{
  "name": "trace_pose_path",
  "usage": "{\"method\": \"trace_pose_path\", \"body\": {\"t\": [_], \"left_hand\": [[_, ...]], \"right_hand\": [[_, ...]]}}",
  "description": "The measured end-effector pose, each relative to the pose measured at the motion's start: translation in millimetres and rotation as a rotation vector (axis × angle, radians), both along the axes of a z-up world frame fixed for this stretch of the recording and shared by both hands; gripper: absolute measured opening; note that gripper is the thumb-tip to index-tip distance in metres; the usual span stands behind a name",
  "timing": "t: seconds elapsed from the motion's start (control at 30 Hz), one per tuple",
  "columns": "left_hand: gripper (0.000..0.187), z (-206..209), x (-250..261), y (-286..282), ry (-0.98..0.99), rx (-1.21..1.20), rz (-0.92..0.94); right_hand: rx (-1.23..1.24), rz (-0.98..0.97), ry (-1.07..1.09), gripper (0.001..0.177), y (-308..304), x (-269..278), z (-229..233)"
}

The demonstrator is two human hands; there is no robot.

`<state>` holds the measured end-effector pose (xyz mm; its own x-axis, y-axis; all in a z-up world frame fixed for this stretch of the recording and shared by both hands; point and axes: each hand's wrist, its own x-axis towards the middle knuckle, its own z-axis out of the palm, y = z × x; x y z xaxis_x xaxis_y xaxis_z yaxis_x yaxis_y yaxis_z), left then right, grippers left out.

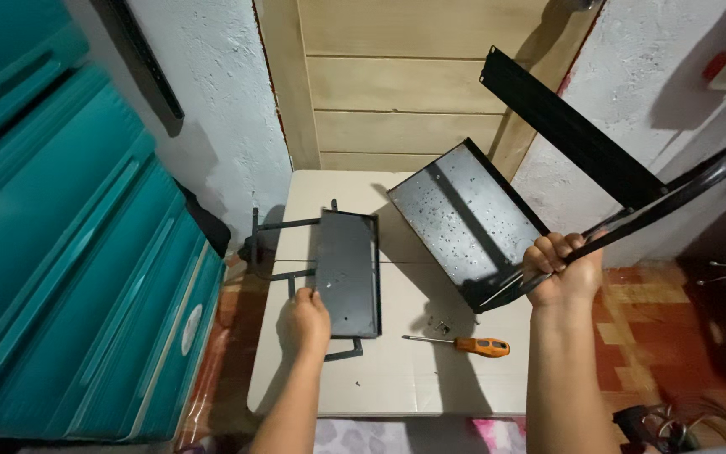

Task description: The person uses a screwdriver to remove screws from a black metal shelving unit on a white table. They detach the shelves from the frame and set the parts aside on the table.

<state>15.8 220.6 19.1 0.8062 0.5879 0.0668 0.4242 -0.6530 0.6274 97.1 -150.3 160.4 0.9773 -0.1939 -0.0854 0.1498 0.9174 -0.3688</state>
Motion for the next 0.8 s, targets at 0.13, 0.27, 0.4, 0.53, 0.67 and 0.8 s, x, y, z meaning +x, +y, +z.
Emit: {"method": "trace_pose_path", "body": {"t": [0.13, 0.27, 0.4, 0.53, 0.67, 0.8], "left_hand": [[0.026, 2, 5, 9, -0.022, -0.014, 0.081], [0.027, 1, -3, 18, -0.069, 0.054, 0.103], [0.029, 9, -8, 20, 0.07, 0.044, 0.119], [0.027, 11, -9, 17, 0.06, 0.092, 0.132], [0.027, 3, -8, 18, 0.025, 0.089, 0.119], [0.037, -9, -6, 21, -0.073, 0.22, 0.036]], "right_hand": [[0.006, -0.014, -0.001, 0.066, 1, 2, -5], [-0.026, -0.016, 0.0, 0.068, 4, 3, -6], [-0.004, 0.017, -0.013, 0.069, 5, 4, -4], [-0.013, -0.003, -0.025, 0.068, 9, 1, -3], [-0.04, -0.036, 0.002, 0.067, 12, -1, 1], [-0.018, -0.013, 0.013, 0.067, 11, -4, 5]]}}
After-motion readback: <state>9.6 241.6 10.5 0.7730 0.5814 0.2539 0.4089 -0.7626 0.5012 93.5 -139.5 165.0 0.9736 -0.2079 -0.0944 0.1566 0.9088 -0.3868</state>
